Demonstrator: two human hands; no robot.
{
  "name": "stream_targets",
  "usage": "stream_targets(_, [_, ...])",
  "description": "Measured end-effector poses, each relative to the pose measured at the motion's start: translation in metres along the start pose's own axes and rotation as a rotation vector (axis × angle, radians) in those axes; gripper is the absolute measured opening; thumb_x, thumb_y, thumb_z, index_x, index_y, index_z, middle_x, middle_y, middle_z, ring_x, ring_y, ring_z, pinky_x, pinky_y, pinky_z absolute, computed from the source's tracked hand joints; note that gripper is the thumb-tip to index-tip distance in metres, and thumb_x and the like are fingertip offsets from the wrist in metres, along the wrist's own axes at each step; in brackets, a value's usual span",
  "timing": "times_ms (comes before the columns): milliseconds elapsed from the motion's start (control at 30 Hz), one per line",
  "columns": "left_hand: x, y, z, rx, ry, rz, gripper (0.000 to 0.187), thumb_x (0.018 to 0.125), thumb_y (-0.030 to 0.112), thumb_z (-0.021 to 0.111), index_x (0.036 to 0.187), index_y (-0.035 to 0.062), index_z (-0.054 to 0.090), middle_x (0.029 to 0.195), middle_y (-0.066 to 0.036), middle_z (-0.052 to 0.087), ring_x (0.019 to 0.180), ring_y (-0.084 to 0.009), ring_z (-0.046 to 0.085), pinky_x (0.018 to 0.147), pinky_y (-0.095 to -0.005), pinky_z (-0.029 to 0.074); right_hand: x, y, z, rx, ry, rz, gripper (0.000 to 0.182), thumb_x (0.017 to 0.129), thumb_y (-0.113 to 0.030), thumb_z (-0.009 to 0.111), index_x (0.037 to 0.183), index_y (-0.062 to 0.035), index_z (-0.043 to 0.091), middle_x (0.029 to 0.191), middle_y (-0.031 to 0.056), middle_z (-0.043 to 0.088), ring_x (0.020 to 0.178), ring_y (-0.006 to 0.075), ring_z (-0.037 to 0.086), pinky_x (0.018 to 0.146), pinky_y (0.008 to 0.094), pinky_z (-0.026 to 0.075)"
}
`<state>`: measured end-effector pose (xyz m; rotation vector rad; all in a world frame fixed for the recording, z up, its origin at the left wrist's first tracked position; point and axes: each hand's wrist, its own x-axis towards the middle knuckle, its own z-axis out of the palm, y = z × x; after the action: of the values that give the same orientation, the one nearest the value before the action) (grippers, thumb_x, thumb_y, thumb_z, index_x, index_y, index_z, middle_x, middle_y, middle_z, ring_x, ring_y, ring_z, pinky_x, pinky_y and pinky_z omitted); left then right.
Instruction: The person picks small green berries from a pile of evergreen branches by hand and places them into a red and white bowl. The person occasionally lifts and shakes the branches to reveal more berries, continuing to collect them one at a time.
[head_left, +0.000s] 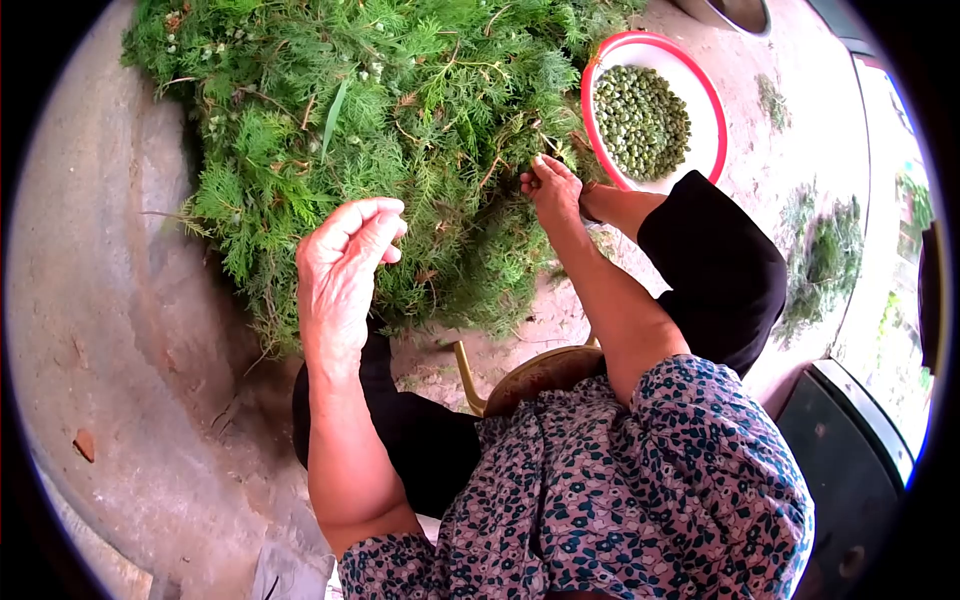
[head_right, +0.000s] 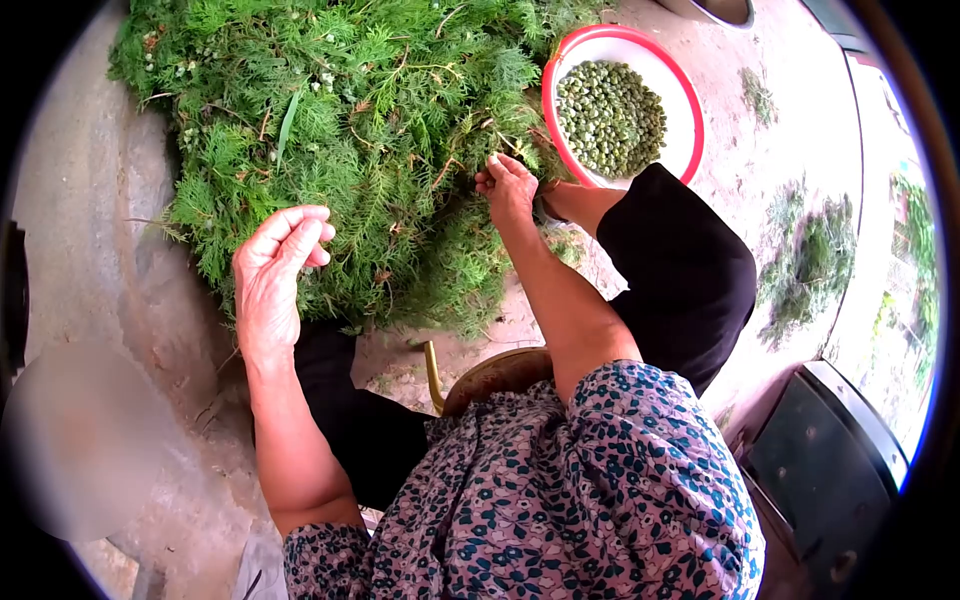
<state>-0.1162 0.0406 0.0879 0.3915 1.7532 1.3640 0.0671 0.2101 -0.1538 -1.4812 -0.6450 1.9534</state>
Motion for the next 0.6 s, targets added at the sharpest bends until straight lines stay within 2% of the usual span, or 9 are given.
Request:
stream_targets(100, [0.0, 0.0, 0.0, 0.005, 0.018, 0.0, 0.019, 0.084, 0.016, 0.059, 0.095, 0.0017, 0.062, 0.078, -0.003, 0.062, 0.063, -0.0057, 0.052, 0.061, -0.019, 0.042, 0.004, -0.01, -0.007, 0.037, -0.102, 0.114, 0.016, 0.082, -0.008, 0.058, 0.096, -0.0006, 0.054, 0.072, 0.0051, 0.055, 0.058, 0.0167, 0.056, 0.051, 0.0297, 0.049])
stream_targets(233, [0.001, -0.002, -0.003, -0.004, 0.016, 0.025, 0.018, 0.084, 0.017, 0.058, 0.095, 0.0025, 0.063, 0.078, -0.003, 0.062, 0.063, -0.0055, 0.052, 0.06, -0.0189, 0.042, 0.005, -0.014, -0.016, -0.029, -0.108, 0.168, 0.015, 0.082, -0.008, 0.058, 0.094, -0.0006, 0.054, 0.073, 0.0054, 0.055, 0.059, 0.0166, 0.056, 0.051, 0.0294, 0.048])
stream_targets(333, [0.001, -0.003, -0.004, 0.004, 0.023, 0.023, 0.018, 0.084, 0.017, 0.058, 0.095, 0.003, 0.063, 0.078, -0.002, 0.062, 0.062, -0.0054, 0.052, 0.06, -0.0189, 0.042, -0.018, -0.004, -0.021, 0.02, -0.077, 0.103, 0.01, 0.083, -0.006, 0.056, 0.092, -0.0015, 0.055, 0.074, 0.0052, 0.055, 0.061, 0.0164, 0.055, 0.052, 0.0285, 0.048])
stream_targets(400, [0.0, -0.005, -0.005, 0.013, 0.021, 0.029, 0.018, 0.084, 0.018, 0.058, 0.095, 0.0033, 0.063, 0.078, -0.002, 0.062, 0.062, -0.0053, 0.052, 0.06, -0.0189, 0.042, -0.03, -0.005, -0.021, 0.208, -0.147, 0.109, 0.008, 0.083, -0.005, 0.055, 0.09, -0.0014, 0.055, 0.075, 0.0051, 0.054, 0.062, 0.0167, 0.054, 0.053, 0.0274, 0.047])
stream_targets(433, [-0.001, -0.005, -0.005, 0.008, 0.02, 0.031, 0.018, 0.084, 0.018, 0.058, 0.095, 0.0034, 0.063, 0.078, -0.002, 0.062, 0.062, -0.0052, 0.052, 0.06, -0.0189, 0.042, -0.033, -0.009, -0.02, 0.206, -0.077, 0.073, 0.004, 0.084, -0.004, 0.053, 0.087, -0.0008, 0.054, 0.077, 0.0061, 0.054, 0.062, 0.0171, 0.052, 0.053, 0.0265, 0.046])
stream_targets(533, [-0.001, -0.006, -0.008, 0.009, 0.015, 0.04, 0.019, 0.084, 0.019, 0.058, 0.095, 0.0038, 0.063, 0.078, -0.002, 0.062, 0.063, -0.0049, 0.051, 0.06, -0.019, 0.042, -0.022, -0.043, -0.02, 0.256, -0.04, -0.028, 0.005, 0.084, -0.005, 0.054, 0.083, -0.0006, 0.051, 0.077, 0.0068, 0.051, 0.062, 0.0172, 0.051, 0.054, 0.0255, 0.046])
stream_targets(600, [-0.002, -0.007, -0.011, -0.048, 0.037, 0.039, 0.018, 0.083, 0.014, 0.06, 0.095, 0.001, 0.062, 0.077, -0.004, 0.061, 0.061, -0.0067, 0.051, 0.057, -0.0191, 0.043, -0.004, -0.069, -0.027, 0.402, 0.065, -0.119, 0.007, 0.082, -0.005, 0.053, 0.081, -0.0009, 0.049, 0.078, 0.0073, 0.048, 0.065, 0.0163, 0.049, 0.057, 0.0248, 0.046])
